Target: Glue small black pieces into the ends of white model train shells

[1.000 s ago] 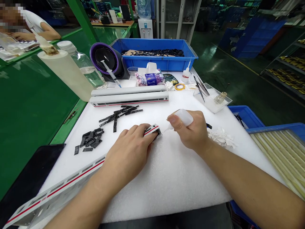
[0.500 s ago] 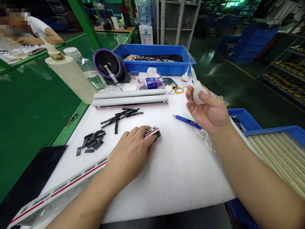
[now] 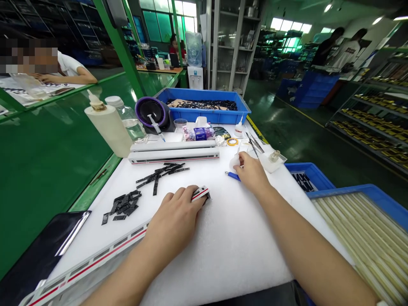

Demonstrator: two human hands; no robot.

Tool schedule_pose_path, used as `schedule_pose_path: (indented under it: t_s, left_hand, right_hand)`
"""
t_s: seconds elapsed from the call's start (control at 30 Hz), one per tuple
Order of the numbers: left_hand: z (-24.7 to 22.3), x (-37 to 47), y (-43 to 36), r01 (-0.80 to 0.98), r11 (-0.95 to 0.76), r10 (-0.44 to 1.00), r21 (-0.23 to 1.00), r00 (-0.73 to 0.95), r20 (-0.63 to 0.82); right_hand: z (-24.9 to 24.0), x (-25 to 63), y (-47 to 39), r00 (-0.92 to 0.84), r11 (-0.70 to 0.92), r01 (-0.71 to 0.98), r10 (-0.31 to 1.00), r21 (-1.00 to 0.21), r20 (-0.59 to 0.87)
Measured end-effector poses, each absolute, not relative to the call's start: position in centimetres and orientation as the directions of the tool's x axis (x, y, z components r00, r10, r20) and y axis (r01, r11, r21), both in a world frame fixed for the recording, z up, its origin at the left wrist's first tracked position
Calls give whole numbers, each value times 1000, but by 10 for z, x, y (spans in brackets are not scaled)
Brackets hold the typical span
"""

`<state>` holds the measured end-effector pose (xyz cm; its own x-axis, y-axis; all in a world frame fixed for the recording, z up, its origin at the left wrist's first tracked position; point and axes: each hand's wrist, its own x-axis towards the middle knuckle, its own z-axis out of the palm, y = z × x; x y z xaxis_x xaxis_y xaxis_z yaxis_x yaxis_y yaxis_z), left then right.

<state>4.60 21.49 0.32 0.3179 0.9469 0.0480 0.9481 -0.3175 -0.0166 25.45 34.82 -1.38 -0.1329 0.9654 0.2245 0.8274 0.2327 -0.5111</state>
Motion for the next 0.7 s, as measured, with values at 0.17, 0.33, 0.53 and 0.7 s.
schedule_pose_path:
  t_s: [0.17, 0.33, 0.53, 0.7]
  left_hand:
    - [1, 42, 216, 958, -283, 959, 41, 283, 6]
    - [-3, 38, 217, 957, -275, 961, 89, 275, 13]
    - [-3, 38, 219, 954, -288, 958, 79, 288, 5]
    - [-2, 39, 218, 955, -290, 957, 61, 290, 8]
  right_hand:
    - [-1, 265, 341, -124, 298, 787, 934, -541, 334]
    - [25, 323, 349, 256, 307, 754, 676, -581, 690]
    - [18, 367, 371, 305, 58, 707, 874, -704, 379]
    - [9, 359, 376, 309, 87, 732, 841, -675, 444]
